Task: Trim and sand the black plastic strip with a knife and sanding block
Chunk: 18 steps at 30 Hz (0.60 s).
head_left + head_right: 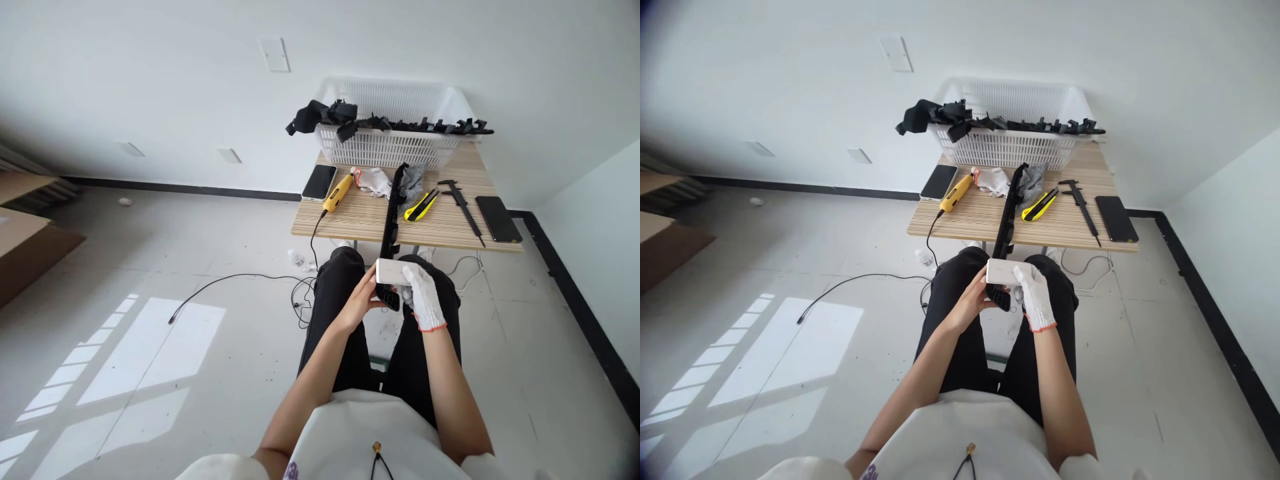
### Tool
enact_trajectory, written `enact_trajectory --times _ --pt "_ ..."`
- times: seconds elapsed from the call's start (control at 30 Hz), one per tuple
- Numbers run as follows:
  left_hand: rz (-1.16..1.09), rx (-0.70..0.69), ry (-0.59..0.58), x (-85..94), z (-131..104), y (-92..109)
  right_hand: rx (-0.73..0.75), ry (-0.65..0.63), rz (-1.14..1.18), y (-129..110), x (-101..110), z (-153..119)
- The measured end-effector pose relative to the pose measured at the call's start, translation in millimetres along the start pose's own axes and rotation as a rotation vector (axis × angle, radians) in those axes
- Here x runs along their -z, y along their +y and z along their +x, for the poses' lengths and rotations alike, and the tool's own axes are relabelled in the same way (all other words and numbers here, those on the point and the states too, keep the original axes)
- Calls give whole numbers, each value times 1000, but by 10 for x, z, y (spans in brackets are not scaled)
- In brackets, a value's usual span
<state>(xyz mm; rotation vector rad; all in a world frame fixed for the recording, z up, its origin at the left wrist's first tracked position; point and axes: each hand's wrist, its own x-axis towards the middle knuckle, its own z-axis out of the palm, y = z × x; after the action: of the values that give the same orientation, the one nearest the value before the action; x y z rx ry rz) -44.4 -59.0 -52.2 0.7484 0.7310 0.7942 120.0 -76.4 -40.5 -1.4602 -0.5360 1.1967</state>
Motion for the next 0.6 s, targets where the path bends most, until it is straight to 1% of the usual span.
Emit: enact_trajectory --times 0.1,0.2,0.37,0.47,0.6 --pt "33 20 -34 -14 -25 -15 36 54 25 -28 -19 -37" --pt "9 4 -47 -3 -23 -21 30 89 42 -33 -8 -47" --pt "-14 6 -39 6 16 -37 -7 51 66 24 -8 -9" --pt "-2 6 -49 2 10 -38 -17 67 72 40 8 7" --pt "56 -4 -137 2 -29 -20 -24 89 81 20 44 7"
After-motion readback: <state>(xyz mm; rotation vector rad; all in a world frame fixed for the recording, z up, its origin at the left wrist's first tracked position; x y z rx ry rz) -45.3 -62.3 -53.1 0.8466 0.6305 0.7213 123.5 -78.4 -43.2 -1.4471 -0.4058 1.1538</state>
